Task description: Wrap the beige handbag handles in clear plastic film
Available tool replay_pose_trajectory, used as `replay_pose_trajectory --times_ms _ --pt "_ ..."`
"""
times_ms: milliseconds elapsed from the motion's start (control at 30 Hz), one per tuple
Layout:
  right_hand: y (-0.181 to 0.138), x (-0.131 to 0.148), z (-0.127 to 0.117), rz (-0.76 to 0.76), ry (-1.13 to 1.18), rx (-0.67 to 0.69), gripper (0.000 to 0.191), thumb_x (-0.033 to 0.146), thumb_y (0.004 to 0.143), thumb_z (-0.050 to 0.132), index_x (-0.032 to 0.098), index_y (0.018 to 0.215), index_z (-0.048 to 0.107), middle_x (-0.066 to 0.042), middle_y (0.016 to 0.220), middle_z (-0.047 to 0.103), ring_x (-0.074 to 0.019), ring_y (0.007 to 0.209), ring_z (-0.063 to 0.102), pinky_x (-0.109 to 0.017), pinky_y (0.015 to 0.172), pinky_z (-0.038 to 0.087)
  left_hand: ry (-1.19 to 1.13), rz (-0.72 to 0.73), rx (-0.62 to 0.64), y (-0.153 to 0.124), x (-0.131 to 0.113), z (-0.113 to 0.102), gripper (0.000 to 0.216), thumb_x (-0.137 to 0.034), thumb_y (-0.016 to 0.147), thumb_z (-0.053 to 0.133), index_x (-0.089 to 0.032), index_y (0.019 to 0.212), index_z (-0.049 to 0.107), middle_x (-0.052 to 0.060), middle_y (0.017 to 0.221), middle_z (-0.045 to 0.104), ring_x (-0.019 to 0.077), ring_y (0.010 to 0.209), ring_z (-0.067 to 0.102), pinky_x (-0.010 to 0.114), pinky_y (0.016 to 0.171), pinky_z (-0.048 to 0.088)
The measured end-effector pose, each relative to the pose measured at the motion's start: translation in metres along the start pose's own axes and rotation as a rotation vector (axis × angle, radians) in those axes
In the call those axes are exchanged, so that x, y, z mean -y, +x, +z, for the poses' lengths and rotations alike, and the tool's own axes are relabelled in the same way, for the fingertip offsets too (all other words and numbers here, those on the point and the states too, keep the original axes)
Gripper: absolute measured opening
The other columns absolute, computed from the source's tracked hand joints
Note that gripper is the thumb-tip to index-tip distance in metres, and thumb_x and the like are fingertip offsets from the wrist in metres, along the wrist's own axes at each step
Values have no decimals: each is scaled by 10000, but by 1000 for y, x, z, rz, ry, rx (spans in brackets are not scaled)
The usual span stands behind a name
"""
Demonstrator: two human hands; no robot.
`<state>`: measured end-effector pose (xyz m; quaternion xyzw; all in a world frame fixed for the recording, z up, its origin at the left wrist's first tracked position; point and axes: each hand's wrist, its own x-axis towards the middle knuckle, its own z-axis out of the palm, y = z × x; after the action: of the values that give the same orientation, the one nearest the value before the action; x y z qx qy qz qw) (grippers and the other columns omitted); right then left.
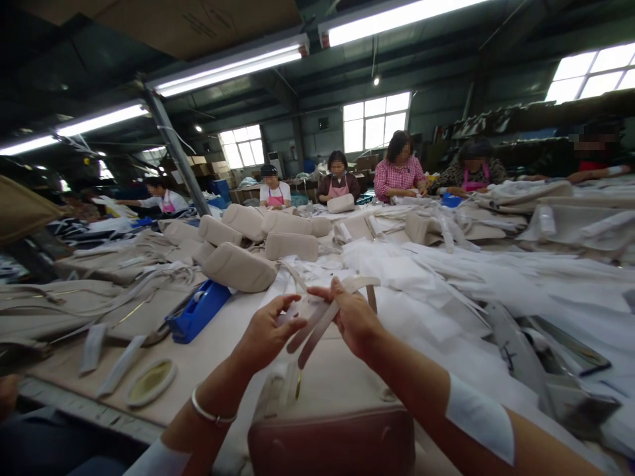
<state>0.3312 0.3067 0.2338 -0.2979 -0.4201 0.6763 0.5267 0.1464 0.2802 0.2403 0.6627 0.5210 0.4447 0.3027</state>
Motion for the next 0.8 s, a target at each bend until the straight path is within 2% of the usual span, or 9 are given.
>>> replay_pose_trajectory --times_ms 100,167,200,333,400,533,633,733,800 --pt "14 -1 -10 -28 -64 -120 717 797 814 581 120 899 801 -158 946 735 -258 877 637 -336 810 489 16 2 -26 -2 11 -15 401 -519 893 590 -150 1049 572 17 780 623 128 610 556 243 564 450" --pt "18 -1 -16 -61 -123 -144 773 839 815 522 120 877 801 -149 898 729 -250 842 624 -326 770 475 -19 20 45 -6 12 -22 392 -542 960 467 -165 907 559 -16 647 550 112 515 489 234 499 408" --pt "19 -2 -18 -78 -164 -146 798 858 811 496 124 873 802 -138 866 720 -242 816 614 -320 746 466 -33 52 78 -8 10 -24 405 -530 976 443 -165 856 571 -3 664 557 111 528 495 236 509 417" --pt "20 2 -19 -160 -384 -132 873 912 799 395 140 818 802 -83 723 637 -196 694 541 -303 651 411 -26 230 140 -19 -14 -21 320 -408 951 568 -162 813 721 83 992 624 159 904 611 270 843 490" --pt "20 4 -16 -166 -413 -109 890 921 802 362 143 782 793 -61 680 589 -174 647 506 -295 616 393 -68 220 221 -21 -25 -14 268 -374 928 612 -182 827 768 91 1050 626 187 1027 605 293 960 457" --pt "20 4 -6 -127 -284 -47 880 916 812 354 147 817 781 -38 663 543 -159 600 494 -283 559 397 -203 156 330 -19 -30 9 277 -349 919 619 -187 765 782 104 1127 644 223 1128 588 333 1043 433" --pt "19 0 3 -151 -232 -29 859 910 811 376 155 879 782 -44 678 566 -180 635 543 -286 577 438 -187 183 234 -16 -28 24 277 -335 919 616 -189 742 770 107 1096 648 231 1109 588 347 1027 445" --pt "17 -4 11 -153 -225 -9 843 901 804 419 149 936 776 -72 727 634 -212 694 604 -302 624 477 -112 294 87 -19 -30 30 255 -318 915 620 -190 737 753 109 1172 622 232 1132 571 338 1032 429" --pt "15 -4 14 -168 -272 3 848 903 795 430 144 946 776 -88 756 657 -227 720 619 -311 636 480 -104 308 71 -21 -31 30 257 -321 911 619 -182 732 741 109 1173 624 231 1112 574 328 1016 428"
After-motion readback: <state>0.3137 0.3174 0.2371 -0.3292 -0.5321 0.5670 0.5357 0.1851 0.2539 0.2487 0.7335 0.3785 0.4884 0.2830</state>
